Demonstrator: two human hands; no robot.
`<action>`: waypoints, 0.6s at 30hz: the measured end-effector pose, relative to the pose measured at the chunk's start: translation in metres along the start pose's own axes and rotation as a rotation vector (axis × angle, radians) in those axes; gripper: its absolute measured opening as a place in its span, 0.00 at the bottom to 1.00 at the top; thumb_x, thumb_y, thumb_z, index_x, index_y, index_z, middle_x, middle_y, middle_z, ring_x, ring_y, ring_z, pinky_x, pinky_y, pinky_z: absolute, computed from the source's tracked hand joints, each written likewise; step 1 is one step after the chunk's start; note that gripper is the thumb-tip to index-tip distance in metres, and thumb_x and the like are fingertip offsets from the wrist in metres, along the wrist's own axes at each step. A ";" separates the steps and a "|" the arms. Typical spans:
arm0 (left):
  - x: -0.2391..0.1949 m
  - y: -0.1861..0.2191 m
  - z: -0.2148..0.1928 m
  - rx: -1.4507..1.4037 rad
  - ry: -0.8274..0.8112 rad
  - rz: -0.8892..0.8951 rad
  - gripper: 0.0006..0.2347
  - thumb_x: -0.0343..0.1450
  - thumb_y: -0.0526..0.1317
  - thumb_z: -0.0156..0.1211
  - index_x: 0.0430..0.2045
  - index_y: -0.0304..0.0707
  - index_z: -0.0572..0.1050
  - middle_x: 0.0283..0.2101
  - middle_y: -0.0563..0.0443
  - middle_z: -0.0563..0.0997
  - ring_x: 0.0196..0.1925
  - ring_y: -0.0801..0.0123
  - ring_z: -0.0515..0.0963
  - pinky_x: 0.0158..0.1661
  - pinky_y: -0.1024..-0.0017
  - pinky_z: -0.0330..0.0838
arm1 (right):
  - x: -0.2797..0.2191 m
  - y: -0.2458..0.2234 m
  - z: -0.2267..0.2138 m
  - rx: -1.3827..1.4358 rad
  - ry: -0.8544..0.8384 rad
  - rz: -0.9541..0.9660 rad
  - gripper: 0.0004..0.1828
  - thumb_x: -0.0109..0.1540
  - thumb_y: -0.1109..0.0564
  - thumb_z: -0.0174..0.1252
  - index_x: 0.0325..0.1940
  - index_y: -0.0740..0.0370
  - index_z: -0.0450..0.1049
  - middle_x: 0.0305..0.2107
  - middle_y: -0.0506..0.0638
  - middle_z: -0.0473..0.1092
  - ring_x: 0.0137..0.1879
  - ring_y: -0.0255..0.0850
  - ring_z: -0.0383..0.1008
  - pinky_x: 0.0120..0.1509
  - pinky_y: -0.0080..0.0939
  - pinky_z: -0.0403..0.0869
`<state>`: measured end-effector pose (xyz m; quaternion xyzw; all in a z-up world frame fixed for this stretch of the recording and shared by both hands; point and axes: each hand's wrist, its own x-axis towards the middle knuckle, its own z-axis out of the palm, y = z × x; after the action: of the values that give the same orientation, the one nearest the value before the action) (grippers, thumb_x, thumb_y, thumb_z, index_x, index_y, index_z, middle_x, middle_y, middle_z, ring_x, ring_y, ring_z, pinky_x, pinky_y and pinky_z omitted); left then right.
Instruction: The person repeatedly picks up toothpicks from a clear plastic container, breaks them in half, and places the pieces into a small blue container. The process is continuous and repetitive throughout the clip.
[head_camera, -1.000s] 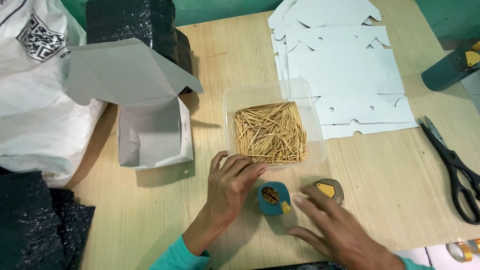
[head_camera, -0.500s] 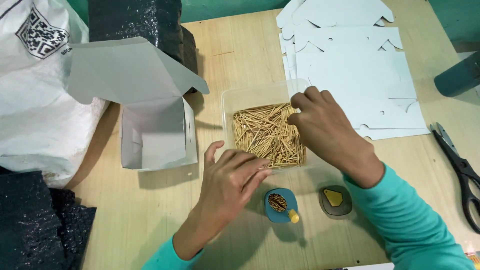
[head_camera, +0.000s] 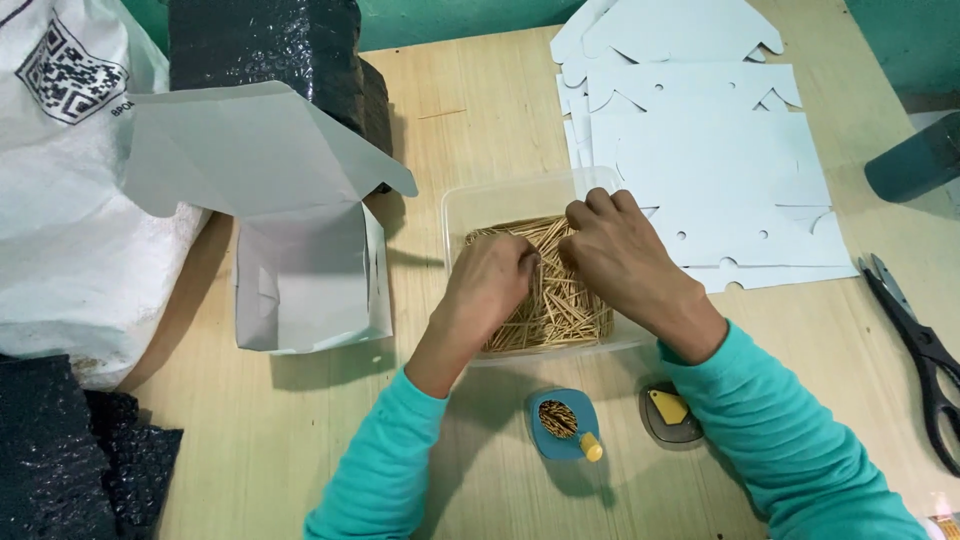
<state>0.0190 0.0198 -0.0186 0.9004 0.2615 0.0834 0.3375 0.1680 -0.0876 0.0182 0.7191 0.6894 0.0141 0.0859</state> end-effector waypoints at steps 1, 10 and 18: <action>-0.003 0.006 -0.011 0.001 -0.004 -0.001 0.07 0.72 0.32 0.57 0.30 0.29 0.83 0.26 0.32 0.82 0.30 0.42 0.85 0.28 0.57 0.77 | -0.002 0.001 -0.006 0.004 -0.001 0.002 0.05 0.60 0.52 0.66 0.38 0.49 0.86 0.37 0.50 0.75 0.47 0.44 0.69 0.53 0.46 0.68; -0.025 0.036 -0.063 -0.367 0.221 0.078 0.09 0.76 0.33 0.54 0.45 0.29 0.81 0.34 0.32 0.83 0.35 0.55 0.83 0.31 0.63 0.76 | -0.036 0.015 -0.061 0.333 0.096 0.130 0.08 0.62 0.54 0.66 0.38 0.60 0.86 0.37 0.55 0.81 0.47 0.50 0.78 0.54 0.48 0.74; -0.024 0.021 -0.051 -0.703 0.144 -0.073 0.12 0.77 0.31 0.46 0.47 0.38 0.80 0.35 0.44 0.84 0.40 0.72 0.81 0.38 0.76 0.83 | -0.043 0.007 -0.030 1.242 0.416 0.228 0.07 0.62 0.62 0.67 0.44 0.66 0.84 0.27 0.56 0.75 0.36 0.39 0.68 0.39 0.39 0.72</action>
<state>-0.0088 0.0223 0.0342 0.7112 0.2718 0.2196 0.6100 0.1690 -0.1270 0.0534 0.6856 0.4913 -0.2385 -0.4814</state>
